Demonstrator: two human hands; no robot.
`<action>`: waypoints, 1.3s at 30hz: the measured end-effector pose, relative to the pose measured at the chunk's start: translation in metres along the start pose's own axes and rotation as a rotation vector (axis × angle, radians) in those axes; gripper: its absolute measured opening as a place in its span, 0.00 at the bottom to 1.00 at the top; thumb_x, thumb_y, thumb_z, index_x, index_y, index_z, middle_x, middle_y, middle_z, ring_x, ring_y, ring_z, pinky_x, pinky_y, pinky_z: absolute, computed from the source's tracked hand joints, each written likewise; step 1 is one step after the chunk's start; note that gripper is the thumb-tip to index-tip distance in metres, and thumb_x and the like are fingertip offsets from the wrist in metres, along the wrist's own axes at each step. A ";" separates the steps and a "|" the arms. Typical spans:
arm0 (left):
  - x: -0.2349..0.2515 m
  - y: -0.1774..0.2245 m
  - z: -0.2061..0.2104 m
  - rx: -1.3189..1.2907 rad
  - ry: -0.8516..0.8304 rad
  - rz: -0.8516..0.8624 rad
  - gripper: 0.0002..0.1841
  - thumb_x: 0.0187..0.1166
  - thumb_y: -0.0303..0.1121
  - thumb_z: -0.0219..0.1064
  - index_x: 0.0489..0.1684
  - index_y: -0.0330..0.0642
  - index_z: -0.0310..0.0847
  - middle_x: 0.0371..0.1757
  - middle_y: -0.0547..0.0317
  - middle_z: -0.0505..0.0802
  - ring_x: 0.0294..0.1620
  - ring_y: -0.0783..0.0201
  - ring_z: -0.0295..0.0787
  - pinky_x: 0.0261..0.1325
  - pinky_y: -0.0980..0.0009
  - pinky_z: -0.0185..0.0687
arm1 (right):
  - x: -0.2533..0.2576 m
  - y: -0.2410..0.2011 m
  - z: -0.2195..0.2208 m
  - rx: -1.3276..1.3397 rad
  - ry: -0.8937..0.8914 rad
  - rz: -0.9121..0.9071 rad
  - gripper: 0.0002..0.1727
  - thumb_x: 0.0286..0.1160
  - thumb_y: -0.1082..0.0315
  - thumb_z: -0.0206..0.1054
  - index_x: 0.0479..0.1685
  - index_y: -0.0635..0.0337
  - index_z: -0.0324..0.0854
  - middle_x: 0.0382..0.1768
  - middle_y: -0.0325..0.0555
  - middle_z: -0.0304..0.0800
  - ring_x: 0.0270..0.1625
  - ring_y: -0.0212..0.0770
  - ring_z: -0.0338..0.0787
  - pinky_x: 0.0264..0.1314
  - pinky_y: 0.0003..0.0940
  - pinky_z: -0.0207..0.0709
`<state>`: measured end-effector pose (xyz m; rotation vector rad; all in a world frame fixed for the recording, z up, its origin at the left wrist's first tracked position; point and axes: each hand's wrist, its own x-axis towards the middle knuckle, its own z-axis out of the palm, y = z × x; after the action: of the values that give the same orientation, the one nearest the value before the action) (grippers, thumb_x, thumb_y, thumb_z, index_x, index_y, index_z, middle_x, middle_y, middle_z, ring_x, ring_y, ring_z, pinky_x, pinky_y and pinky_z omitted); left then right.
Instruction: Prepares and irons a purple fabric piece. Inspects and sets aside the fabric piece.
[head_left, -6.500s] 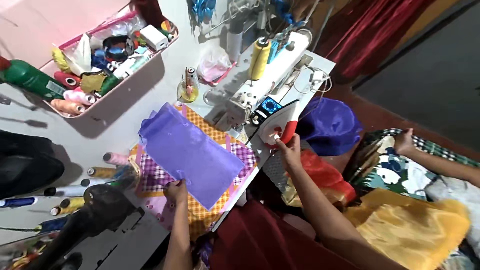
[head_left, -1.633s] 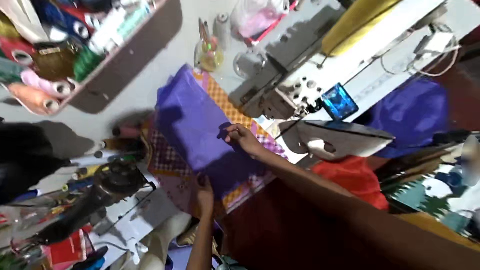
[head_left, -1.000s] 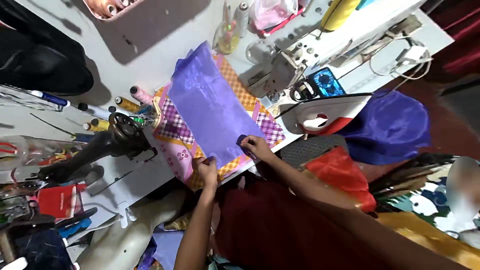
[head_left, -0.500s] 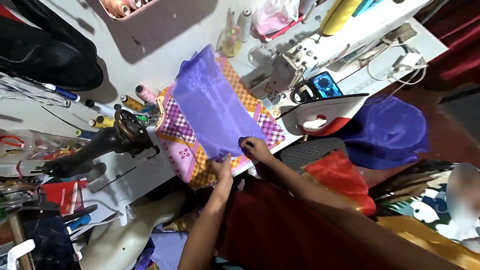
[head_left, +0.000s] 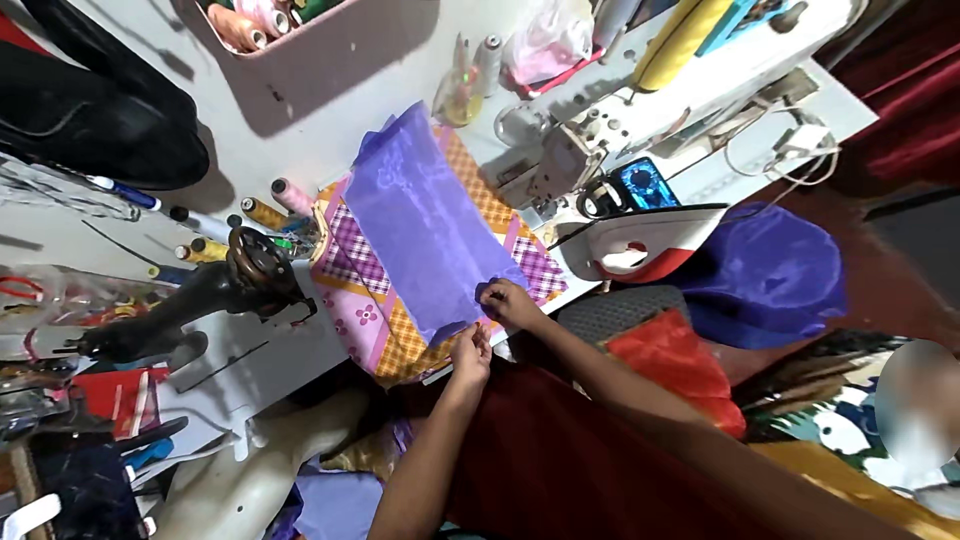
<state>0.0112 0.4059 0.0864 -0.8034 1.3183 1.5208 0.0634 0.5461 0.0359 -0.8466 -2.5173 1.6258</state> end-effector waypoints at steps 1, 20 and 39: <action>0.000 -0.002 0.001 -0.004 -0.002 0.002 0.09 0.89 0.29 0.55 0.57 0.34 0.76 0.42 0.55 0.87 0.33 0.74 0.82 0.33 0.83 0.76 | 0.000 0.001 0.000 0.006 0.005 0.000 0.10 0.81 0.71 0.67 0.46 0.72 0.89 0.53 0.66 0.89 0.60 0.58 0.88 0.69 0.54 0.78; 0.019 -0.011 0.001 -0.098 -0.246 -0.022 0.14 0.91 0.35 0.56 0.69 0.43 0.68 0.50 0.57 0.89 0.40 0.73 0.88 0.40 0.79 0.84 | 0.005 -0.009 -0.014 0.270 -0.091 0.171 0.09 0.81 0.71 0.68 0.47 0.71 0.87 0.46 0.54 0.89 0.45 0.39 0.86 0.55 0.39 0.81; 0.022 0.010 0.028 -0.272 -0.110 -0.032 0.26 0.94 0.38 0.46 0.87 0.36 0.53 0.83 0.42 0.69 0.78 0.54 0.73 0.77 0.63 0.70 | 0.007 -0.012 -0.021 0.330 -0.105 0.247 0.10 0.80 0.66 0.70 0.47 0.66 0.90 0.37 0.42 0.90 0.32 0.24 0.80 0.40 0.24 0.76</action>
<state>-0.0029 0.4380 0.0751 -0.8924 1.0267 1.7159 0.0586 0.5631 0.0534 -1.0866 -2.1784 2.1340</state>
